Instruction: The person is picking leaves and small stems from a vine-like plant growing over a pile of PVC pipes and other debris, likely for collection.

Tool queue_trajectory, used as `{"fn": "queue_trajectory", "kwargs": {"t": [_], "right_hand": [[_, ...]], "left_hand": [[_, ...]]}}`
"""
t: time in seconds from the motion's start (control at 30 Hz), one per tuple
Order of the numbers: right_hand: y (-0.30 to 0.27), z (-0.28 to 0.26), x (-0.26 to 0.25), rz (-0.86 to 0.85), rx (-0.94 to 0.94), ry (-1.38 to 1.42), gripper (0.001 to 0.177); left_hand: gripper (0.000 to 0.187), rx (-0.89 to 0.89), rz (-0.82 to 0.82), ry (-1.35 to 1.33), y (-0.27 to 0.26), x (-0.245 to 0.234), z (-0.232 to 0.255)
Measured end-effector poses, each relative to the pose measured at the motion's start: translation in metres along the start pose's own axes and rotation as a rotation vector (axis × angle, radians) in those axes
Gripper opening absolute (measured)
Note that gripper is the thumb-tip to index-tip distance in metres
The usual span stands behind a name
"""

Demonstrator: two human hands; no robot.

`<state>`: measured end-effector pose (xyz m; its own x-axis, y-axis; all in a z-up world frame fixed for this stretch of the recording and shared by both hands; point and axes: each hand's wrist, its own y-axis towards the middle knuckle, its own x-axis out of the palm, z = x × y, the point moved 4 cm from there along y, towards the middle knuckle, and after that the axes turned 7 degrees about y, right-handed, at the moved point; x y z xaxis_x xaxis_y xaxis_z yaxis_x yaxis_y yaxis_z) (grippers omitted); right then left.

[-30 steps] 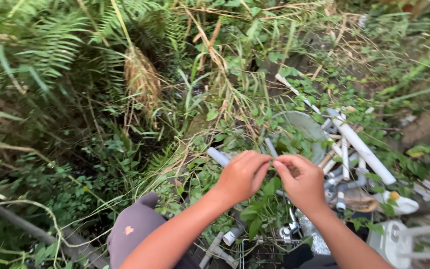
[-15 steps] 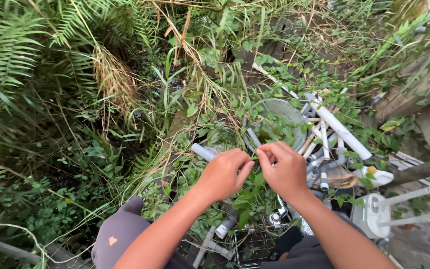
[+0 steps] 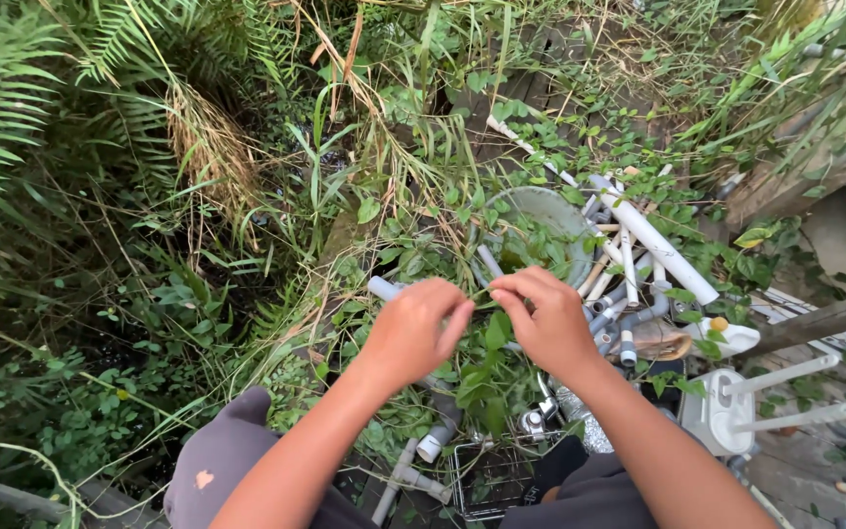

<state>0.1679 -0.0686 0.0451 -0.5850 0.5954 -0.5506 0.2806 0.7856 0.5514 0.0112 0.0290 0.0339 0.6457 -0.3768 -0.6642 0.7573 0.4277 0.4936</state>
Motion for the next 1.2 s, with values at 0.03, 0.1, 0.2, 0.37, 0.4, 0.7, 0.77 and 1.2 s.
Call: {"fn": "queue_trajectory", "kwargs": {"t": [0.03, 0.1, 0.2, 0.37, 0.4, 0.7, 0.77, 1.2], "right_hand": [[-0.001, 0.001, 0.0, -0.028, 0.063, 0.05, 0.005], [-0.003, 0.0, -0.001, -0.037, 0.111, 0.086, 0.004], [-0.004, 0.001, -0.002, -0.068, 0.194, 0.132, 0.005], [-0.01, 0.003, 0.005, -0.131, 0.288, 0.169, 0.005], [-0.01, 0.0, 0.005, -0.142, 0.288, 0.184, 0.005], [-0.008, -0.007, 0.005, -0.18, 0.326, 0.231, 0.008], [-0.007, -0.006, 0.004, -0.179, 0.324, 0.207, 0.007], [-0.016, -0.007, -0.002, 0.086, 0.04, -0.307, 0.012]], "left_hand": [[0.018, 0.021, 0.056, 0.074, -0.001, 0.0, -0.005], [0.014, 0.037, 0.08, 0.166, -0.005, 0.001, -0.012], [0.01, 0.057, 0.117, 0.265, -0.008, 0.005, -0.014], [0.023, 0.113, 0.142, 0.228, -0.007, 0.0, -0.001], [0.018, 0.123, 0.116, 0.202, -0.005, -0.001, 0.002], [0.01, 0.108, 0.147, 0.211, -0.006, 0.011, -0.006], [0.01, 0.107, 0.169, 0.179, -0.006, 0.012, -0.006], [0.009, 0.032, 0.149, 0.027, -0.004, 0.01, 0.005]]}}
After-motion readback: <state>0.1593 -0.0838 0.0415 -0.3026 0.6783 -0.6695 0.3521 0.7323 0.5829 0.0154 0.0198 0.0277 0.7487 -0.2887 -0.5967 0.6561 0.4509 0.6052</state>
